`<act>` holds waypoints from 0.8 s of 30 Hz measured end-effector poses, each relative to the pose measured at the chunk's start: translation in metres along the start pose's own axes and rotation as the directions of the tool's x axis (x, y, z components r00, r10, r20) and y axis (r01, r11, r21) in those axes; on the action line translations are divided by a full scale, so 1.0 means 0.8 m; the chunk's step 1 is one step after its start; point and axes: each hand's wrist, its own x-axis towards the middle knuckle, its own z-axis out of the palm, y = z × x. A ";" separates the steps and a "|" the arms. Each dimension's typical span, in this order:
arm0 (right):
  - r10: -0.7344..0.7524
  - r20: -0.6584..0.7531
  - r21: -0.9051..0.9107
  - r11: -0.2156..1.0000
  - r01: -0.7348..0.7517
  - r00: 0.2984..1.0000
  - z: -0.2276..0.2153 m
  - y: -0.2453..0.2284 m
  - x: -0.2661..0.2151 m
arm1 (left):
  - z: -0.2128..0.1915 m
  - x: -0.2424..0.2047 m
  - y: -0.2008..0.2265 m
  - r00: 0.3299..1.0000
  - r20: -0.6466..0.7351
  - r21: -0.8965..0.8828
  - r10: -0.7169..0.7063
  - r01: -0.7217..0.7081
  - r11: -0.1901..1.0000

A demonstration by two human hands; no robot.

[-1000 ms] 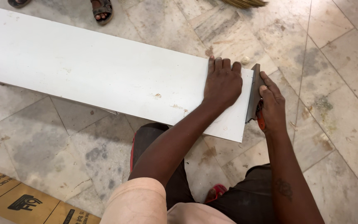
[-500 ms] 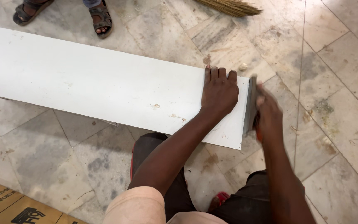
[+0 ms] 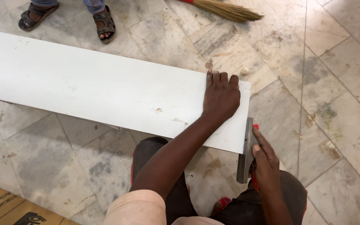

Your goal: The person uses a hand plane to smooth the edges of a white wooden board. They hold the board with one hand and push the plane along the edge with the other, repeating the motion to refine the surface.

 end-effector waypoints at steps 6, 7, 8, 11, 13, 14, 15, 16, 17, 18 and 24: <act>-0.015 0.009 0.110 0.994 0.013 1.000 0.016 -0.032 0.147 | -0.004 0.004 0.003 1.000 0.008 0.021 -0.001 0.001 1.000; 0.011 0.020 0.102 0.995 -0.013 1.000 0.019 -0.043 0.177 | -0.005 0.002 0.001 1.000 0.010 0.020 -0.001 0.000 1.000; 0.036 0.028 0.092 0.995 -0.038 0.999 0.020 -0.055 0.204 | -0.005 0.001 0.003 1.000 0.013 0.025 0.002 -0.003 1.000; 0.111 0.026 0.130 0.985 -0.113 0.993 0.027 -0.076 0.244 | -0.007 0.002 0.005 0.999 0.034 0.044 0.009 -0.010 0.999; 0.135 0.009 0.132 0.982 -0.135 0.991 0.031 -0.079 0.245 | -0.010 0.004 0.004 0.998 0.064 0.063 0.009 -0.013 0.998; 0.138 -0.005 0.104 0.985 -0.137 0.990 0.031 -0.075 0.235 | -0.009 0.004 0.004 0.998 0.069 0.063 0.003 -0.007 0.998; 0.141 -0.020 0.076 0.987 -0.139 0.990 0.028 -0.070 0.224 | -0.007 0.005 0.004 0.997 0.073 0.063 -0.003 -0.001 0.998; 0.057 -0.010 0.058 0.997 -0.057 0.998 0.025 -0.062 0.208 | -0.004 0.004 0.004 0.996 0.084 0.063 -0.004 -0.002 0.998; -0.026 0.002 0.041 0.999 0.025 1.000 0.025 -0.052 0.189 | -0.001 0.001 0.004 0.998 0.070 0.060 -0.001 -0.004 0.998; -0.110 0.015 0.026 0.994 0.109 0.994 0.022 -0.044 0.173 | 0.000 0.002 0.002 0.999 0.054 0.061 0.006 -0.009 0.998; 0.242 -0.009 0.506 0.838 -0.204 0.970 0.010 -0.008 0.098 | 0.011 0.021 -0.006 0.977 0.187 0.055 0.103 -0.115 0.992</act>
